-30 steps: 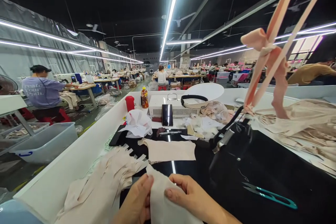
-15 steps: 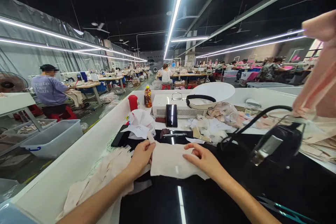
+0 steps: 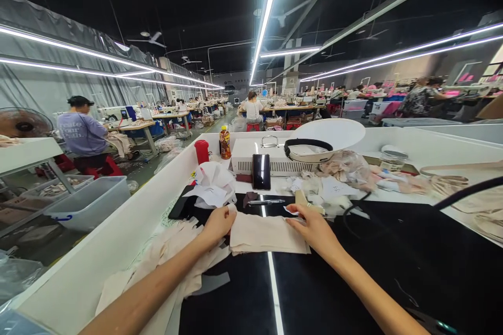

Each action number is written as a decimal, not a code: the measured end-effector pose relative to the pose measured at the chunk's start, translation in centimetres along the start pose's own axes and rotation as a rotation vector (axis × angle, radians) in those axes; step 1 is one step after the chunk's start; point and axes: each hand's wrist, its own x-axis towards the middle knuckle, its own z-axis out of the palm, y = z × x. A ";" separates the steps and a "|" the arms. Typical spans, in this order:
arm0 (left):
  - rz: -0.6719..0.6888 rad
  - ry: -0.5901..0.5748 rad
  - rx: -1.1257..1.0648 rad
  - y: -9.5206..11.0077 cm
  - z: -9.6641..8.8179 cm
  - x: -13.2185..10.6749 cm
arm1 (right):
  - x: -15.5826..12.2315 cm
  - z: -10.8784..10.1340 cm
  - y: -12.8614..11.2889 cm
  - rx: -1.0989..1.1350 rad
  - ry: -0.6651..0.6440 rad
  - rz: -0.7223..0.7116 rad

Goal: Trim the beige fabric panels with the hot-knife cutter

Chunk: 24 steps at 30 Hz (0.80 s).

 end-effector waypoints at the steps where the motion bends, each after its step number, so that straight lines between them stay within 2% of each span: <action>1: 0.035 0.009 0.041 0.4 -0.4 -0.3 | -0.2 0.0 -0.2 -0.003 0.003 -0.021; 4: 0.155 0.043 0.175 1.8 -3.1 -2.1 | -1.3 0.0 -1.2 -0.002 0.001 -0.055; 8: 0.251 0.126 0.367 2.7 -8.7 -6.4 | -3.8 -0.2 -3.3 0.026 -0.083 -0.065; 11: 0.193 0.220 0.498 1.0 -12.4 -10.3 | -5.9 -0.1 -4.8 0.059 -0.158 -0.078; 13: 0.114 0.269 0.560 -1.1 -13.7 -12.8 | -7.1 0.1 -5.6 0.097 -0.213 -0.083; 15: 0.040 0.286 0.585 -3.3 -13.9 -14.9 | -8.0 0.4 -6.2 0.137 -0.282 -0.084; 19: -0.013 0.255 0.554 -6.6 -12.5 -16.8 | -9.2 1.0 -7.6 0.178 -0.372 -0.094; 24: 0.035 0.288 0.449 -7.4 -11.8 -17.1 | -10.5 1.0 -9.4 0.218 -0.418 -0.089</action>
